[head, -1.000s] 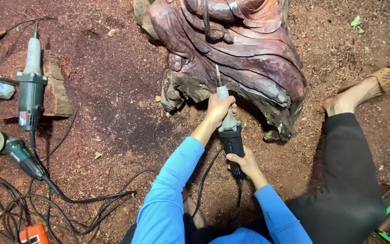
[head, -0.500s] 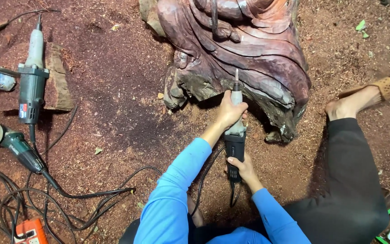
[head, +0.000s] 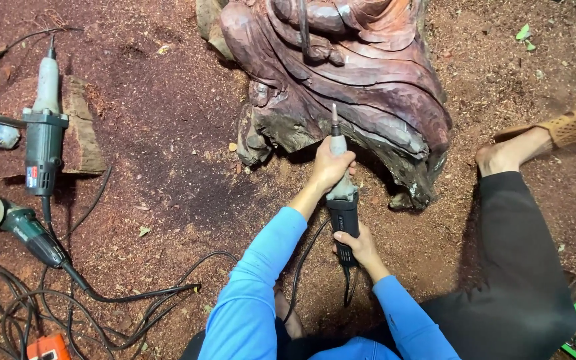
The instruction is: Carving and shaping a wooden statue using a power carving tool in a workshop environment.
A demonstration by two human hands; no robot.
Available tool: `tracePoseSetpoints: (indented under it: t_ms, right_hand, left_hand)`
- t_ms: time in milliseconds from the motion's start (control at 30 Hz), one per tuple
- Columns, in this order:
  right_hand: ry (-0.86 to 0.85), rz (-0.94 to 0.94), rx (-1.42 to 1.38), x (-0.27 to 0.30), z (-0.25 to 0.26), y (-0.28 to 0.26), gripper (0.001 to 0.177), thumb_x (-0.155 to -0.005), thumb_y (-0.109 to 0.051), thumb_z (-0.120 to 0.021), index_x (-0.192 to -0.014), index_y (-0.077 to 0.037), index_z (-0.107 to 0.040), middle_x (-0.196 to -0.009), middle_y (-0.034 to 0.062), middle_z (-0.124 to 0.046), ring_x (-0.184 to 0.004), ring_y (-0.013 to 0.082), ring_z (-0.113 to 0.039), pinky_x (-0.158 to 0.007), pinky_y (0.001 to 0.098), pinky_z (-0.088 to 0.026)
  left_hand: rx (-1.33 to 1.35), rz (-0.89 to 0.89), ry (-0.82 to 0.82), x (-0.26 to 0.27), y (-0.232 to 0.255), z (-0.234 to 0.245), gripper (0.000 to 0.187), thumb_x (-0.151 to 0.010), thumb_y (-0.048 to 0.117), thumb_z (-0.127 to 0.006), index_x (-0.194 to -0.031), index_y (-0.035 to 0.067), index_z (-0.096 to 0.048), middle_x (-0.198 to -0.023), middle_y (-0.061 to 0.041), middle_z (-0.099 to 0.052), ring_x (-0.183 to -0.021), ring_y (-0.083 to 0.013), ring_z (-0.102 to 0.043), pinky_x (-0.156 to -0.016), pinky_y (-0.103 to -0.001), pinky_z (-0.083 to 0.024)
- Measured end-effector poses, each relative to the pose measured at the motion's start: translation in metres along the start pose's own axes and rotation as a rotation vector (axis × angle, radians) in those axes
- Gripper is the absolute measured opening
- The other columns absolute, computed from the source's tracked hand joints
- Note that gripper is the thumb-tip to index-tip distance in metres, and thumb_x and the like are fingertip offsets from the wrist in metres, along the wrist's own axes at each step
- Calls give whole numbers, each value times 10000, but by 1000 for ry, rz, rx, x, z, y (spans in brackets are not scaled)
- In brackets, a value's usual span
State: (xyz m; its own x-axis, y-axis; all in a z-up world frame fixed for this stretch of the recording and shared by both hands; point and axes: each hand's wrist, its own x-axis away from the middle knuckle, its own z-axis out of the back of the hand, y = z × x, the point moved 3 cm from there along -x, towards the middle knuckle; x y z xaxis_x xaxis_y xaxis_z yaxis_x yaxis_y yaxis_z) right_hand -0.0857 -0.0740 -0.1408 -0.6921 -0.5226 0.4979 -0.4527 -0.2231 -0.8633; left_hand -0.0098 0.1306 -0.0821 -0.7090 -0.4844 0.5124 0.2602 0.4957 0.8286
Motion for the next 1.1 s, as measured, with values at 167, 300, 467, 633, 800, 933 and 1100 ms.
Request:
tracePoseSetpoints:
  t_ms: [167, 300, 467, 633, 800, 933, 1100]
  right_hand:
    - [67, 56, 206, 11, -8, -1, 412, -655, -321, -908, -847, -43, -672, -666, 153, -650, -652, 232, -642, -563, 396, -516]
    - [53, 68, 86, 7, -10, 3, 335, -677, -245, -892, -841, -53, -672, -664, 140, -650, -610, 235, -658, -527, 375, -532]
    - [45, 89, 119, 4, -9, 4, 333, -665, -235, -901, -844, -55, -685, -692, 110, -650, -647, 206, -620, -560, 360, -521]
    - [-3, 37, 39, -5, 2, 4, 308, -700, -149, -874, -886, -37, -655, -676, 162, -660, -585, 275, -712, -477, 376, -561]
    - [-9, -6, -1, -9, 8, 2, 267, -705, -110, -863, -859, -26, -662, -637, 207, -670, -532, 325, -736, -455, 388, -592]
    - [35, 24, 79, -3, 12, 20, 338, -684, -172, -895, -881, -19, -668, -664, 215, -682, -599, 332, -737, -459, 427, -557]
    - [107, 82, 126, 12, 3, 16, 368, -658, -241, -921, -876, -51, -693, -712, 120, -662, -679, 200, -623, -582, 371, -530]
  left_hand:
    - [-87, 1, -73, 2, -3, -11, 600, -811, 21, -622, -1348, -54, -364, -733, -203, -686, -538, -212, -691, -497, -324, -643]
    - [-129, -12, -79, 2, -1, -4, 622, -787, 27, -632, -1341, -38, -358, -731, -199, -690, -530, -212, -695, -488, -313, -645]
    - [-119, -31, -72, 2, 2, 2, 408, -768, 32, -632, -1135, -2, -458, -684, -184, -690, -507, -213, -698, -466, -316, -642]
    - [-3, -36, -12, -2, 0, 4, 247, -766, 6, -621, -996, -33, -539, -646, -209, -669, -488, -222, -688, -436, -338, -620]
    - [29, -1, 27, -6, -1, 3, 236, -752, 7, -626, -972, -42, -559, -634, -220, -670, -468, -226, -687, -415, -355, -613]
    - [-75, -23, -43, 0, -1, -7, 389, -803, 5, -633, -1163, -37, -492, -713, -197, -687, -529, -215, -694, -457, -354, -630]
    - [-143, -14, -80, 8, -1, -16, 597, -795, 10, -620, -1345, 6, -387, -702, -159, -681, -513, -195, -687, -470, -301, -633]
